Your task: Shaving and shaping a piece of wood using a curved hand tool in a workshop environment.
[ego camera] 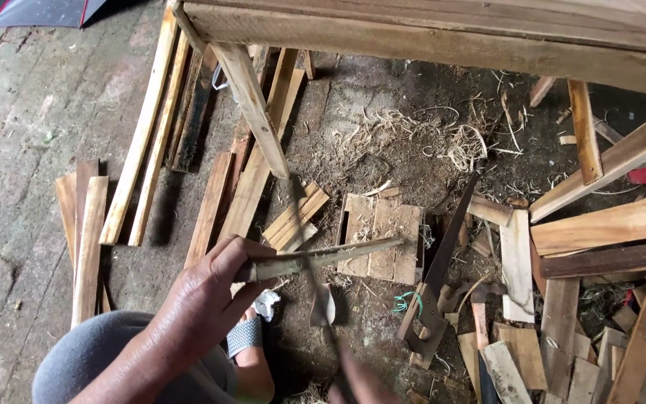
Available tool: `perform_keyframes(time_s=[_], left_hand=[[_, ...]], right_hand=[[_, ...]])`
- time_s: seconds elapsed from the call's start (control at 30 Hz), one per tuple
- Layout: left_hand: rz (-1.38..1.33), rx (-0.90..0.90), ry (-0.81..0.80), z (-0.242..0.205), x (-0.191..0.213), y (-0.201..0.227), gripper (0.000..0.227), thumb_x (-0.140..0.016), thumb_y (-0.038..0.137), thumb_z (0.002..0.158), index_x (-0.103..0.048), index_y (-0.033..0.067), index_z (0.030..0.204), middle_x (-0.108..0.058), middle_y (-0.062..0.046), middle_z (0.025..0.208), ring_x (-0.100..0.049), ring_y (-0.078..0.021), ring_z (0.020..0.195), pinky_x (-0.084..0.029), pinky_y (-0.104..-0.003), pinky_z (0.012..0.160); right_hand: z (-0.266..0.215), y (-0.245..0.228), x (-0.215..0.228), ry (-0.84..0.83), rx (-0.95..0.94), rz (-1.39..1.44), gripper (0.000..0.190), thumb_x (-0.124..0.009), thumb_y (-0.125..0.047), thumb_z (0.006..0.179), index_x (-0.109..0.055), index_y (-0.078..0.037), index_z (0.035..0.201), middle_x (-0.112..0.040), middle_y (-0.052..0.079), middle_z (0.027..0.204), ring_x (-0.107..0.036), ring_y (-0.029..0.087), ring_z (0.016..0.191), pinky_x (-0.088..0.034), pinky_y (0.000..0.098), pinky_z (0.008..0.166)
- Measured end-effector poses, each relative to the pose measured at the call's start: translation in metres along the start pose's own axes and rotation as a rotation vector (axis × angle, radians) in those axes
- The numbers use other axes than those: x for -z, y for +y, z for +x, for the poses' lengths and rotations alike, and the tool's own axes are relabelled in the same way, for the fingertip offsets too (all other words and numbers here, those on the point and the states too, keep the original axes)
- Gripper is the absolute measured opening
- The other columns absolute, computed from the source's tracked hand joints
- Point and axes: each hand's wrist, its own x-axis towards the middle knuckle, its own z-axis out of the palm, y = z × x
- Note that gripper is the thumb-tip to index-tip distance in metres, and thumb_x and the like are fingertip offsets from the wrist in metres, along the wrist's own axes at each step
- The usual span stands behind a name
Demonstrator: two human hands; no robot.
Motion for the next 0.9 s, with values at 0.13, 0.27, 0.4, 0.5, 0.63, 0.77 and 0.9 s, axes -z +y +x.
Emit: perform_keyframes(time_s=[0.13,0.27,0.4,0.5,0.63,0.77,0.9], left_hand=[[0.012,0.023,0.026,0.003,0.001,-0.006,0.031,-0.083,0.016,0.078,-0.067,0.0156,0.104,-0.077,0.002,0.093,-0.079,-0.0101,0.072,-0.065,-0.028,0.057],[0.01,0.02,0.048,0.0,0.002,-0.005,0.032,-0.084,0.017,0.078,-0.069,0.0155,0.106,-0.075,0.003,0.086,-0.076,-0.0092,0.069,-0.063,-0.027,0.057],[-0.008,-0.114,0.004,0.006,0.007,-0.011,0.03,-0.08,0.009,0.079,-0.068,0.0137,0.105,-0.076,-0.001,0.1,-0.082,-0.0128,0.083,-0.072,-0.025,0.067],[0.005,-0.103,-0.005,0.005,0.008,-0.012,0.026,-0.078,0.013,0.081,-0.07,0.0147,0.105,-0.075,0.001,0.096,-0.08,-0.0109,0.074,-0.069,-0.026,0.06],[0.015,-0.118,0.01,0.006,0.007,-0.013,0.027,-0.079,0.013,0.081,-0.07,0.0154,0.106,-0.075,0.001,0.094,-0.077,-0.0115,0.071,-0.064,-0.028,0.057],[0.04,0.037,0.039,0.001,0.004,-0.005,0.029,-0.082,0.02,0.081,-0.068,0.0145,0.105,-0.078,0.001,0.081,-0.073,-0.0114,0.062,-0.06,-0.03,0.052],[0.051,0.054,0.069,0.0,0.002,-0.005,0.029,-0.08,0.024,0.084,-0.063,0.0129,0.105,-0.081,0.0,0.083,-0.077,-0.0127,0.06,-0.062,-0.031,0.049]], right_hand=[[-0.052,-0.016,0.002,0.422,1.342,-0.503,0.071,-0.067,-0.009,0.082,-0.035,-0.012,0.146,-0.067,0.002,0.074,-0.064,0.008,0.051,-0.056,0.0222,0.039],[-0.064,-0.016,-0.013,0.439,1.467,-0.516,0.074,-0.064,-0.006,0.083,-0.029,-0.014,0.148,-0.073,0.006,0.085,-0.058,0.005,0.047,-0.054,0.0186,0.038],[-0.054,-0.003,-0.016,0.058,1.51,-0.636,0.089,-0.071,-0.002,0.085,-0.017,-0.018,0.154,-0.068,0.01,0.091,-0.058,0.011,0.059,-0.054,0.0259,0.051],[-0.055,-0.004,-0.018,0.2,1.366,-0.413,0.077,-0.075,-0.013,0.088,-0.031,-0.031,0.148,-0.058,-0.002,0.064,-0.057,0.007,0.043,-0.053,0.0247,0.035],[-0.069,-0.027,-0.002,0.361,1.117,-0.392,0.065,-0.061,-0.011,0.085,-0.037,-0.011,0.145,-0.065,0.003,0.076,-0.061,0.011,0.053,-0.051,0.0225,0.041],[-0.049,-0.027,0.02,-0.261,0.904,0.404,0.043,-0.046,0.0,0.094,-0.044,-0.002,0.137,-0.057,0.01,0.061,-0.052,0.019,0.043,-0.046,0.0333,0.039],[-0.032,-0.028,0.042,-0.302,0.791,0.436,0.026,-0.049,-0.005,0.087,-0.049,-0.001,0.113,-0.066,0.016,0.079,-0.06,0.023,0.056,-0.051,0.0369,0.05]])
